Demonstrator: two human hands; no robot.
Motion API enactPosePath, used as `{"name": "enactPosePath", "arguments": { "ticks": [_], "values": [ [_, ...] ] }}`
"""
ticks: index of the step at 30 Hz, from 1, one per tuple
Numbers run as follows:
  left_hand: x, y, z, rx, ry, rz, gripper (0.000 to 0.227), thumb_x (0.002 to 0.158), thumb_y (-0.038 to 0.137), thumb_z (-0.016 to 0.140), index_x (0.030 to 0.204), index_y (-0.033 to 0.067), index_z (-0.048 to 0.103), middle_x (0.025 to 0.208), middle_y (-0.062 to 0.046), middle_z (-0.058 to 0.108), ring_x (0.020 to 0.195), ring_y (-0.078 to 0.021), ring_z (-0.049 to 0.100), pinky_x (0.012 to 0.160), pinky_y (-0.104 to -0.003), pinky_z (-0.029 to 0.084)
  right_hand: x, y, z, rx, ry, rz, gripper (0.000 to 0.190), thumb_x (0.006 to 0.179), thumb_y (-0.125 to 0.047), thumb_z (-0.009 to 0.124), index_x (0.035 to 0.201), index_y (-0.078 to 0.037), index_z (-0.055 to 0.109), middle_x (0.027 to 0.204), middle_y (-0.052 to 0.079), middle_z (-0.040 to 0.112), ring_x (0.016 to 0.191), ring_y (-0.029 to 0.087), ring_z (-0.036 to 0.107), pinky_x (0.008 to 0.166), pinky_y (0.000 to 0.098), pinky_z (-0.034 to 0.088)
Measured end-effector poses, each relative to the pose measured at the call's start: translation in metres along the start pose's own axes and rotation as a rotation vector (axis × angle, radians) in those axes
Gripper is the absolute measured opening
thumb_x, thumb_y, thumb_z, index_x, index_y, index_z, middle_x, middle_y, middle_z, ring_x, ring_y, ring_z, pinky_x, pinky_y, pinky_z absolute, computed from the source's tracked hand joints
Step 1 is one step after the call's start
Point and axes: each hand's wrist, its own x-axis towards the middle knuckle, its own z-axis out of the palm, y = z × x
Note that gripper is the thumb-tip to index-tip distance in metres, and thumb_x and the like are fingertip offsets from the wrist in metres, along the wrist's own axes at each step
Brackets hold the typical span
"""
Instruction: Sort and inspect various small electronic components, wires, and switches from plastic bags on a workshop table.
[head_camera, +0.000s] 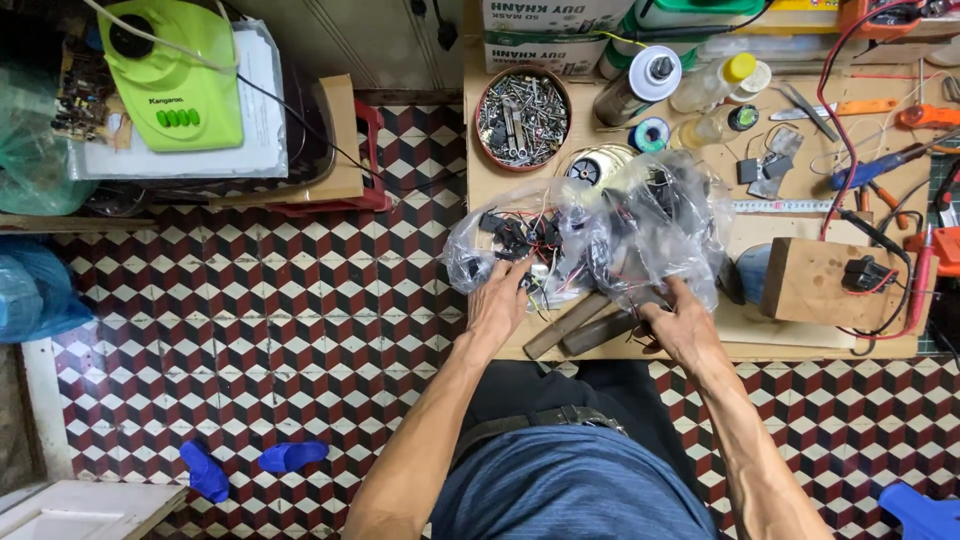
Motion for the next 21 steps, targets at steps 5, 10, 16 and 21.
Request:
{"name": "enactPosePath", "arguments": {
  "ticks": [5,10,16,21],
  "values": [
    [-0.001,0.002,-0.006,0.147,-0.131,0.047,0.052,0.081,0.006,0.071,0.131,0.0159,0.06,0.147,-0.015,0.051,0.101,-0.0412,0.067,0.086,-0.05,0.055,0.016,0.029,0.012,0.029,0.034,-0.082,0.074,0.085,-0.019,0.064,0.152,0.002,0.04,0.121,0.026,0.069,0.089,0.03,0.075,0.071,0.0407,0.063],
    [0.002,-0.007,0.003,0.199,-0.101,0.094,0.042,0.087,0.01,0.072,0.127,0.0142,0.06,0.145,-0.016,0.053,0.104,-0.0391,0.068,0.087,-0.049,0.056,-0.006,0.005,0.003,0.102,0.059,-0.058,0.075,0.085,-0.018,0.063,0.153,0.0,0.039,0.127,0.024,0.067,0.091,0.029,0.074,0.071,0.0403,0.063],
    [0.004,0.009,-0.001,0.172,-0.094,-0.022,0.042,0.089,0.019,0.074,0.127,0.0078,0.057,0.126,-0.015,0.061,0.103,-0.0376,0.067,0.087,-0.051,0.055,0.025,0.049,-0.01,0.209,0.177,-0.109,0.073,0.088,-0.018,0.066,0.155,-0.001,0.041,0.135,0.023,0.062,0.104,0.027,0.068,0.086,0.0352,0.056],
    [0.018,0.017,0.032,0.224,-0.101,0.077,0.075,0.072,0.008,0.069,0.143,0.0039,0.046,0.134,-0.028,0.055,0.07,-0.0306,0.071,0.094,-0.054,0.05,0.016,0.039,-0.02,0.401,0.232,-0.197,0.069,0.092,-0.013,0.065,0.153,0.006,0.04,0.141,0.024,0.06,0.101,0.024,0.07,0.078,0.0326,0.056]
  ]
}}
